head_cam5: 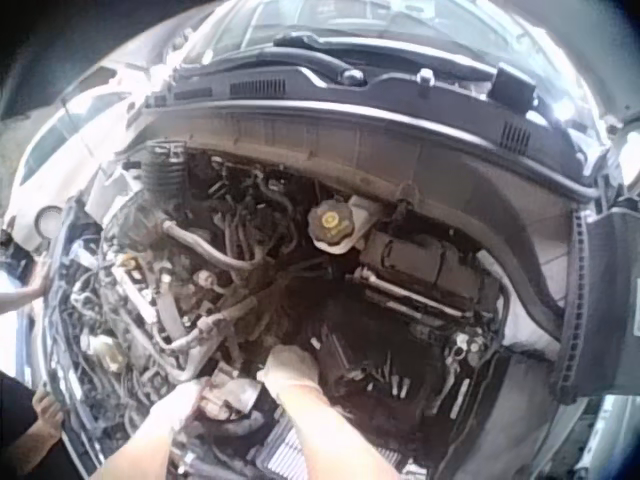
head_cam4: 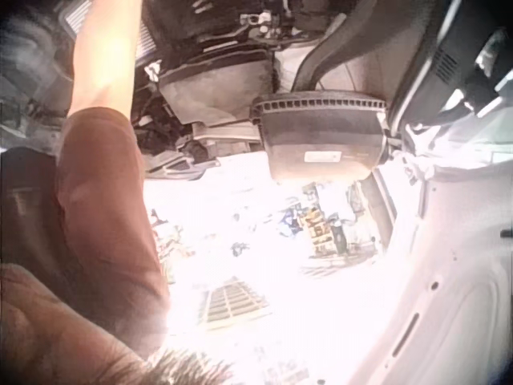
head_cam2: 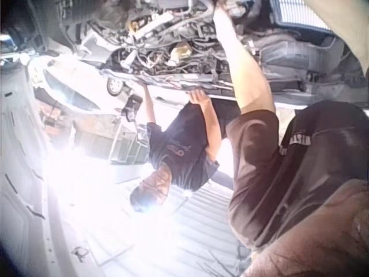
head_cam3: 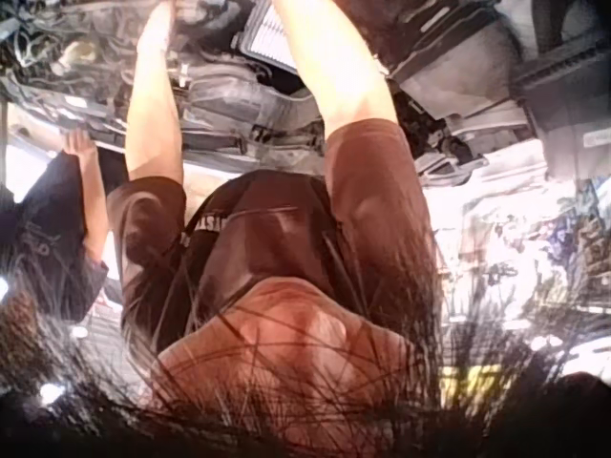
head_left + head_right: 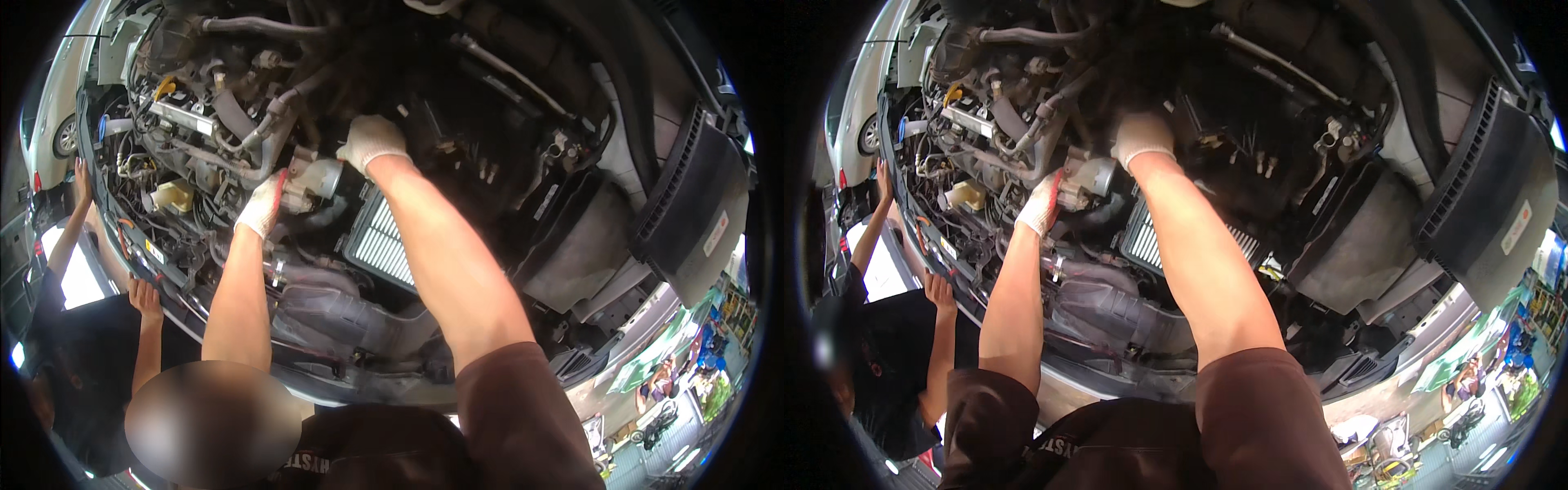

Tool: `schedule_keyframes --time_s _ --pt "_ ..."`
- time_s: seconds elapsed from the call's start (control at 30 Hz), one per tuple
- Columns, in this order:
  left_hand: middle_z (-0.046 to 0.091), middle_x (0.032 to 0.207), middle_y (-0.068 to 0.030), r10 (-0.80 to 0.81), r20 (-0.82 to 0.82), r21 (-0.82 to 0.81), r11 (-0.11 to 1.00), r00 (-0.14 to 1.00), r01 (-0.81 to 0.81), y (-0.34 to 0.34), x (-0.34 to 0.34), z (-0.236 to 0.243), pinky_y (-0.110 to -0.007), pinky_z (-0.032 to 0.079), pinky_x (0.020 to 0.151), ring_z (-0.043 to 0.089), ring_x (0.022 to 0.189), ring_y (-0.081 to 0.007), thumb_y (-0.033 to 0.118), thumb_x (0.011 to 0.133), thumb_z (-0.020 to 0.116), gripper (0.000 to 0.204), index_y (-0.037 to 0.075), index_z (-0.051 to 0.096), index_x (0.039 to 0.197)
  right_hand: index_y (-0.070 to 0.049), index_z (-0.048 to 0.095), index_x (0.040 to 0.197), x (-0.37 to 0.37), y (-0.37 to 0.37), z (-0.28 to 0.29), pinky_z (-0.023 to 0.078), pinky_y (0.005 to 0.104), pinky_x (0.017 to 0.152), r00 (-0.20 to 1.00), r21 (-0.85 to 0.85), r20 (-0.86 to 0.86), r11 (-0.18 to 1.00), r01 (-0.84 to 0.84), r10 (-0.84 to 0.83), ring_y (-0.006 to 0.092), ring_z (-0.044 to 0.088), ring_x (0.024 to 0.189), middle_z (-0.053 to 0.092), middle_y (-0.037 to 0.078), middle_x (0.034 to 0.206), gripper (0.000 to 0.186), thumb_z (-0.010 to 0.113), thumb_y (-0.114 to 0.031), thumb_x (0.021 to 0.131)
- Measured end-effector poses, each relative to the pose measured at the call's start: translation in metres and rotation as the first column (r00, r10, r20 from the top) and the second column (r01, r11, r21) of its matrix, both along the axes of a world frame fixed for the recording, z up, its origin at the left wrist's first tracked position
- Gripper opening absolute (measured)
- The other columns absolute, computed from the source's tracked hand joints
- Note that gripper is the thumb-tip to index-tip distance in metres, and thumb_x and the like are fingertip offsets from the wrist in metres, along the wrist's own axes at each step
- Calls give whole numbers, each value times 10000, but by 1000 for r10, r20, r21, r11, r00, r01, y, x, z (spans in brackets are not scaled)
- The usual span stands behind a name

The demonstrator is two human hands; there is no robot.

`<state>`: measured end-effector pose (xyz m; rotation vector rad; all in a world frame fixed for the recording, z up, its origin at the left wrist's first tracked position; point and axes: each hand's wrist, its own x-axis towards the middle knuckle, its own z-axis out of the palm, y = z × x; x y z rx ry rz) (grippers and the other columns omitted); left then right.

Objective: The person works on a car engine, loosening and removing a component near the air filter with a wrench and pliers, while assisted by another person.

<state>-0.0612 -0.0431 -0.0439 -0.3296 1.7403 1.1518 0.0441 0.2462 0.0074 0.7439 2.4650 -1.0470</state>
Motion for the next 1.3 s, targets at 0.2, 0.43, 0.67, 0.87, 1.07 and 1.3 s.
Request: schedule_keyframes --time_s 0.2,0.43,0.67,0.87,1.07,1.3 --pt "726 1443 -188 -203 -244 -89 978 948 186 -20 -4 -5 -365 440 1179 639 1362 -250 559 1122 545 693 -22 666 1480 -101 839 1198 -19 -9 -11 629 474 1000 995 56 97 998 -18 12 381 762 1204 799 184 1265 317 790 -308 963" --pt "776 1237 -76 -29 -163 37 999 986 35 6 14 27 -358 517 1035 683 1142 -196 411 1070 685 434 54 775 1300 -119 845 1201 -19 -4 -4 629 479 1022 987 116 151 990 -81 63 367 761 1232 796 170 1288 267 628 -161 1050" --pt "788 1240 -127 -165 -169 -252 960 972 120 45 32 77 -351 488 1052 672 1153 -227 551 1039 657 621 38 777 1367 -102 842 1195 -22 -1 -15 634 491 1010 985 141 160 986 -90 67 380 759 1227 798 191 1262 249 730 -198 995" --pt "745 1330 -266 -514 -581 -330 858 632 394 26 44 49 -495 479 1123 664 1276 -454 428 1173 389 561 8 732 1314 -62 838 1170 -22 14 -20 599 494 1054 976 60 149 983 -171 161 421 745 1205 778 248 1246 354 779 -312 927" --pt "739 1263 -290 -615 -423 -393 787 666 477 30 40 72 -529 482 1070 652 1250 -476 424 1129 393 566 -19 741 1181 103 752 1249 11 -2 30 543 411 1063 985 -483 43 860 164 -164 423 759 1150 796 295 1154 640 685 -452 936" --pt "732 1296 -305 -533 -457 -281 846 713 453 37 45 70 -526 492 1069 659 1266 -476 478 1107 435 623 -52 759 1145 73 597 1405 17 -17 38 538 418 1078 977 -161 -79 965 -206 195 392 698 1234 717 288 1321 733 824 -199 763"
